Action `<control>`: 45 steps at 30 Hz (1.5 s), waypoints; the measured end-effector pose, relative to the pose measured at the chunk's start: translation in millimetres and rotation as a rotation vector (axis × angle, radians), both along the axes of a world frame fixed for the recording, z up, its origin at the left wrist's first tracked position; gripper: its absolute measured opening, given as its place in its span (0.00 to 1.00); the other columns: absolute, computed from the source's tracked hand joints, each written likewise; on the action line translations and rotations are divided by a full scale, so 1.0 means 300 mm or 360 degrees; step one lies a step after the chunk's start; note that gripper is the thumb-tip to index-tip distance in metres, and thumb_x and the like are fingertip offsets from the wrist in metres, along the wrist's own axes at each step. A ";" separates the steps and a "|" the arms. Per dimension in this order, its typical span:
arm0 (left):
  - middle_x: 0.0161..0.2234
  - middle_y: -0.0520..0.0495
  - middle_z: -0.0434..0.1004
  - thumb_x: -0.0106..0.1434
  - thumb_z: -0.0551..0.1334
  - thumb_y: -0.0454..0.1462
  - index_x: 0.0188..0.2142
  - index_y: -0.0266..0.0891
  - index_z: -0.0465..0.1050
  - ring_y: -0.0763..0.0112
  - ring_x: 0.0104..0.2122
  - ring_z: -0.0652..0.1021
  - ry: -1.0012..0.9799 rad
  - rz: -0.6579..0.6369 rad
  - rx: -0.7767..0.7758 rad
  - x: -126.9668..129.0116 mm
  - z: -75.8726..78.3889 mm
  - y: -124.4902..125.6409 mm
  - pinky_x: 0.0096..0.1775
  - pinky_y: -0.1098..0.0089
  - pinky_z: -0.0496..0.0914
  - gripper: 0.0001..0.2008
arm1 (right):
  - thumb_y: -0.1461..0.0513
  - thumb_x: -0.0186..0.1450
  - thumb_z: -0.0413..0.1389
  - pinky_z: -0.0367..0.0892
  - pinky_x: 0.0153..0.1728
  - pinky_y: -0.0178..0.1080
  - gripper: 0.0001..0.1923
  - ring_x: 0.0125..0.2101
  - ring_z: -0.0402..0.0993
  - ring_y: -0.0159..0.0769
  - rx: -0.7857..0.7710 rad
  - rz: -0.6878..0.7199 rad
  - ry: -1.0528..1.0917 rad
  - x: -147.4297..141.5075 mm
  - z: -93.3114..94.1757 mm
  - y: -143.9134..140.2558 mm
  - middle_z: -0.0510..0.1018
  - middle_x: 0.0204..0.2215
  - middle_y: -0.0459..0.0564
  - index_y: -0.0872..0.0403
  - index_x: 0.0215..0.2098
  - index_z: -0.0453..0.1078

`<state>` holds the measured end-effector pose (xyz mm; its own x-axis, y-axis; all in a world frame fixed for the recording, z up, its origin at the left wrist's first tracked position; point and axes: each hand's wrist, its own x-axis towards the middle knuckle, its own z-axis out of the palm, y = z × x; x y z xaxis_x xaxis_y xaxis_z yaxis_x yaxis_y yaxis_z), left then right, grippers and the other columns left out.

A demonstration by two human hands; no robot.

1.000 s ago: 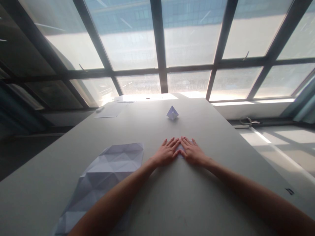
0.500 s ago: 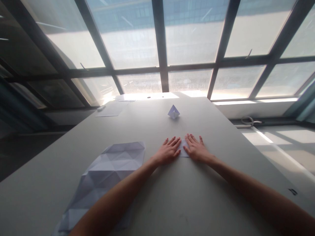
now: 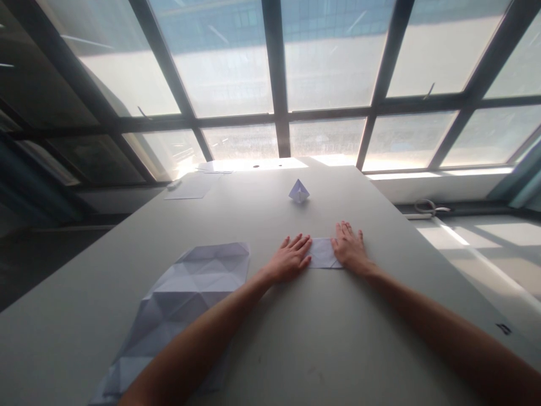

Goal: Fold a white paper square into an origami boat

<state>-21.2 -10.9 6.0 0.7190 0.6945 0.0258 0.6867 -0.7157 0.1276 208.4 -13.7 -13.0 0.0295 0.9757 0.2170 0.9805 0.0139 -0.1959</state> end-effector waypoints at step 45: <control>0.68 0.47 0.37 0.71 0.37 0.50 0.68 0.41 0.38 0.66 0.67 0.41 0.0009 -0.0023 0.0026 0.010 -0.019 -0.005 0.63 0.55 0.36 0.30 | 0.51 0.69 0.36 0.32 0.63 0.56 0.34 0.67 0.36 0.42 -0.0265 0.0608 -0.0049 -0.075 0.001 -0.038 0.43 0.68 0.55 0.61 0.68 0.43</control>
<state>-18.3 -12.5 0.2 0.7290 0.6837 0.0331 0.6771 -0.7273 0.1123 185.9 -25.0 -12.7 -0.3455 0.9371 0.0502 0.9164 0.3484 -0.1972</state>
